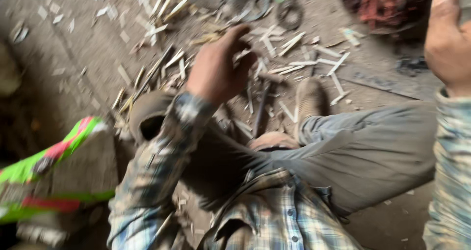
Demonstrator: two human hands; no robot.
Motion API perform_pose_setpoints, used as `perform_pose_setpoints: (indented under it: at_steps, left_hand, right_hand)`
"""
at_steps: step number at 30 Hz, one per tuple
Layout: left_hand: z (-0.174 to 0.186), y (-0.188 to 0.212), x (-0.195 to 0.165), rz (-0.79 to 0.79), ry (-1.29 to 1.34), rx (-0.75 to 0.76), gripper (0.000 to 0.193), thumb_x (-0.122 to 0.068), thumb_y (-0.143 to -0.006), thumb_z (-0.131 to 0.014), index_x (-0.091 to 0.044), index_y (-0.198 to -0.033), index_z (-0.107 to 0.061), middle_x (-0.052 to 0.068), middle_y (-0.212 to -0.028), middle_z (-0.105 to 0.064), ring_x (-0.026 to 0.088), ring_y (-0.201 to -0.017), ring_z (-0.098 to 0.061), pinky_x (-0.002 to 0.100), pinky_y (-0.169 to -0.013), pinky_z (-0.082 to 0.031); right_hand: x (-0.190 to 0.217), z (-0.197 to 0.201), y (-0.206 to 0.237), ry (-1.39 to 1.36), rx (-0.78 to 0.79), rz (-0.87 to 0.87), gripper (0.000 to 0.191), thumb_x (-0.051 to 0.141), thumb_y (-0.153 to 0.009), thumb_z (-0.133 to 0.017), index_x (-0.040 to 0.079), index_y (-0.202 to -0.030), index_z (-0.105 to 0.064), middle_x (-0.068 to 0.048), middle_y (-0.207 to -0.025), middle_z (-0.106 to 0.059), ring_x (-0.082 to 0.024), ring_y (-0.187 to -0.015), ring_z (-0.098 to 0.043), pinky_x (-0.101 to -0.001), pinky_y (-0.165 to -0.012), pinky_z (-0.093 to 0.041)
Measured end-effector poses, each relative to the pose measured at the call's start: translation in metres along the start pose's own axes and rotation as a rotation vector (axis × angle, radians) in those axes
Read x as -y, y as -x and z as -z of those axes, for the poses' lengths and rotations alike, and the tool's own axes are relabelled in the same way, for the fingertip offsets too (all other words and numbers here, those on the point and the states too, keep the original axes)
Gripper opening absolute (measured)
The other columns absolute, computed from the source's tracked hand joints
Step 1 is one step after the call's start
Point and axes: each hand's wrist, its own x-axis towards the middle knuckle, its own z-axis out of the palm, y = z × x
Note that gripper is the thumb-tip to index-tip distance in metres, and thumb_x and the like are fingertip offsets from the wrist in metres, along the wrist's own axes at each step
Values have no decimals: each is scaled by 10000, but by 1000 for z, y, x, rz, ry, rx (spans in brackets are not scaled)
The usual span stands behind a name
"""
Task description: The person sits on the floor and strips insulation from copper wires by hand, placing the stripped copper into a bowl. The person also uses a hammer to strike a metal component on the floor.
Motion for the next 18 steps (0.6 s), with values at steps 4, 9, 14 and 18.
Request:
perform_pose_setpoints:
  at_steps: [4, 9, 14, 18]
  left_hand:
    - [-40, -20, 30, 152, -288, 108, 526, -341, -989, -728, -62, -1382, -514, 158, -1116, -758, 311, -957, -732, 448, -869, -570]
    - [-106, -34, 123, 611, -192, 107, 624, -327, -919, -680, -107, -1457, -452, 164, -1253, -704, 296, -1060, -706, 419, -968, -554]
    - [-180, 28, 223, 1062, 114, -83, 689, -408, -938, -723, -38, -1458, -462, 205, -1399, -557, 360, -1232, -594, 469, -1010, -484]
    - [-218, 50, 250, 1005, 15, -90, 606, -526, -952, -633, -21, -1280, -698, 201, -1183, -748, 316, -1108, -698, 405, -992, -520]
  right_hand:
    - [59, 1, -6, -102, 54, 140, 327, 119, -1129, -612, -72, -1392, -644, -93, -965, -655, -137, -608, -568, -245, -557, -432]
    - [91, 9, -37, -403, 3, 207, 293, 159, -1102, -617, -10, -1342, -623, -112, -1077, -710, -200, -845, -690, -290, -794, -498]
    - [103, 22, -58, -293, 57, 218, 266, 245, -994, -772, 50, -1174, -760, -107, -846, -736, -248, -738, -710, -394, -765, -552]
    - [109, 33, -71, -274, 60, 267, 298, 299, -849, -820, 79, -1048, -800, -95, -728, -727, -257, -682, -720, -393, -690, -571]
